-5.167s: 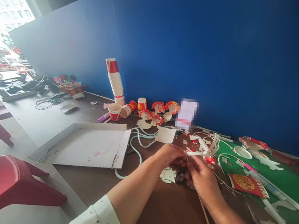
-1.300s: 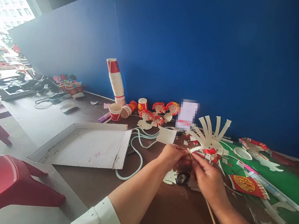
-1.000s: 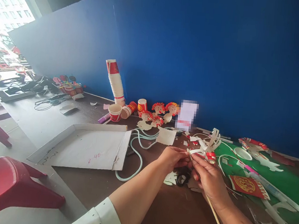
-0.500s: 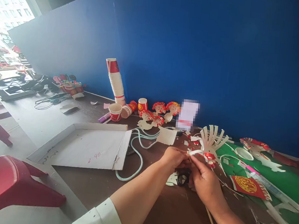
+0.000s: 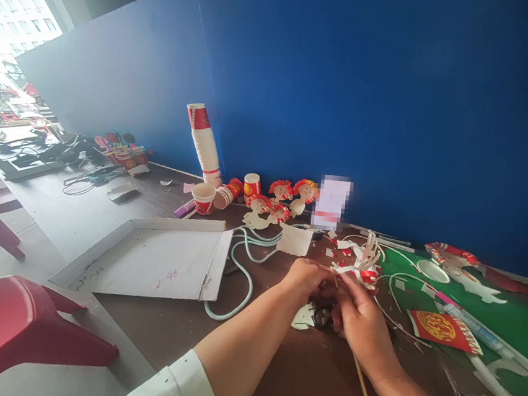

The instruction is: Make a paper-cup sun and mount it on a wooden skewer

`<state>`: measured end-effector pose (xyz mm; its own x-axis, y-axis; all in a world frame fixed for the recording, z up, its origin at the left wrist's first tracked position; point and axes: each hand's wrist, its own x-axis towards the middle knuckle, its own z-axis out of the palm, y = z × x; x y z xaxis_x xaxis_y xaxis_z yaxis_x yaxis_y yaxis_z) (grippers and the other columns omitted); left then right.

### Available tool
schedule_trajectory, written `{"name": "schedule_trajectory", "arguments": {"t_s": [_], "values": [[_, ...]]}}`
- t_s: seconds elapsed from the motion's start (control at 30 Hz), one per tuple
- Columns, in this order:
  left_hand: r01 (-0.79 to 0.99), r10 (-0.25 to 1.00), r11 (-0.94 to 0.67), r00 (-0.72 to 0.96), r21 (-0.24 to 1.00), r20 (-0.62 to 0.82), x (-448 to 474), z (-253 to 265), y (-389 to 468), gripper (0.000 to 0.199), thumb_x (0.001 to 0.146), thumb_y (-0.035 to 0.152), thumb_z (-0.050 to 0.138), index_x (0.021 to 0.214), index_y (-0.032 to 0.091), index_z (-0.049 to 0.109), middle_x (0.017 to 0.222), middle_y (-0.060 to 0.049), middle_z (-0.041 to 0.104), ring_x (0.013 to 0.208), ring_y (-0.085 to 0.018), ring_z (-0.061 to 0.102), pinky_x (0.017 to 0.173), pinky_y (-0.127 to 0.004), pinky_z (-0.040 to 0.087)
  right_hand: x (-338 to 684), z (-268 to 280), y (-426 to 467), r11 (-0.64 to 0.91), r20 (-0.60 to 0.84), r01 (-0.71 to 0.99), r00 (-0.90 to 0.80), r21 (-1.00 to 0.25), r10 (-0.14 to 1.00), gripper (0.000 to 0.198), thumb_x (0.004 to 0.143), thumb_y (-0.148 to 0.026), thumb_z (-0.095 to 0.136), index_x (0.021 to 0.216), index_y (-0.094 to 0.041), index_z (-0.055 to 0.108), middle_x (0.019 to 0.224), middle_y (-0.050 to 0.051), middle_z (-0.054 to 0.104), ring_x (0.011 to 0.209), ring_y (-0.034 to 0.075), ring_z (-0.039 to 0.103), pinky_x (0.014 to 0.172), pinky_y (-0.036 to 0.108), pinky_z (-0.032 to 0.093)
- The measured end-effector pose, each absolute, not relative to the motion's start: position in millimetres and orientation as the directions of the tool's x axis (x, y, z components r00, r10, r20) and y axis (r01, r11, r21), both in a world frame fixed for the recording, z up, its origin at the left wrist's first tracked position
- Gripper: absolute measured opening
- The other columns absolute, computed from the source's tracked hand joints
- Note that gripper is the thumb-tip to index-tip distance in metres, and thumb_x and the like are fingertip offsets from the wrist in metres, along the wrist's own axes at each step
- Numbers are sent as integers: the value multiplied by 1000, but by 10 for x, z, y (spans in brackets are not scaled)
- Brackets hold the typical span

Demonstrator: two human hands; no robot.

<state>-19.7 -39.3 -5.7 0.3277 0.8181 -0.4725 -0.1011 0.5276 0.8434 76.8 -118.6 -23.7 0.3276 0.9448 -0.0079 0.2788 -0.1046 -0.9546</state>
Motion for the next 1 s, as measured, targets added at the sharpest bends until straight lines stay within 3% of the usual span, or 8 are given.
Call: {"name": "schedule_trajectory", "arguments": {"t_s": [0.2, 0.37, 0.6, 0.8, 1.0], "values": [[-139, 817, 527, 353, 839, -455, -219, -18, -414, 16, 71, 17, 66, 60, 13, 57, 49, 1, 50, 39, -8, 44, 39, -21, 24, 679, -146, -1199, -186, -240, -209, 276, -960, 931, 55, 75, -40, 62, 126, -22, 53, 47, -8, 46, 37, 8, 34, 35, 19, 22], [-170, 835, 506, 343, 845, -431, -218, -28, -411, 17, 69, 19, 69, 63, 13, 55, 49, 2, 51, 37, -7, 44, 37, -20, 21, 680, -124, -1183, -161, -274, -435, 210, -886, 938, 50, 69, -32, 71, 118, -25, 60, 66, -5, 55, 41, 2, 36, 32, 13, 21], [-144, 852, 474, 325, 869, -411, -178, -95, -407, 14, 70, 20, 68, 67, 14, 56, 47, 4, 49, 38, -7, 45, 40, -19, 31, 717, -172, -1166, -185, -307, -551, 138, -814, 942, 38, 70, -25, 72, 107, -27, 64, 71, -5, 55, 41, 0, 36, 29, 7, 22], [-129, 829, 465, 409, 876, -380, -212, -79, -396, 14, 75, 21, 64, 66, 13, 56, 47, 2, 51, 40, -8, 48, 41, -19, 31, 794, -165, -1157, -220, -348, -628, 86, -746, 933, 36, 70, -19, 73, 105, -26, 64, 63, -7, 51, 38, 0, 35, 28, 6, 23], [-90, 818, 471, 416, 877, -397, -235, -93, -378, 15, 74, 24, 67, 68, 13, 59, 52, 1, 55, 44, -8, 50, 44, -19, 32, 897, -176, -1105, -285, -400, -635, 43, -718, 915, 36, 67, -13, 73, 101, -22, 65, 71, -2, 61, 38, 1, 39, 25, 5, 22]]}}
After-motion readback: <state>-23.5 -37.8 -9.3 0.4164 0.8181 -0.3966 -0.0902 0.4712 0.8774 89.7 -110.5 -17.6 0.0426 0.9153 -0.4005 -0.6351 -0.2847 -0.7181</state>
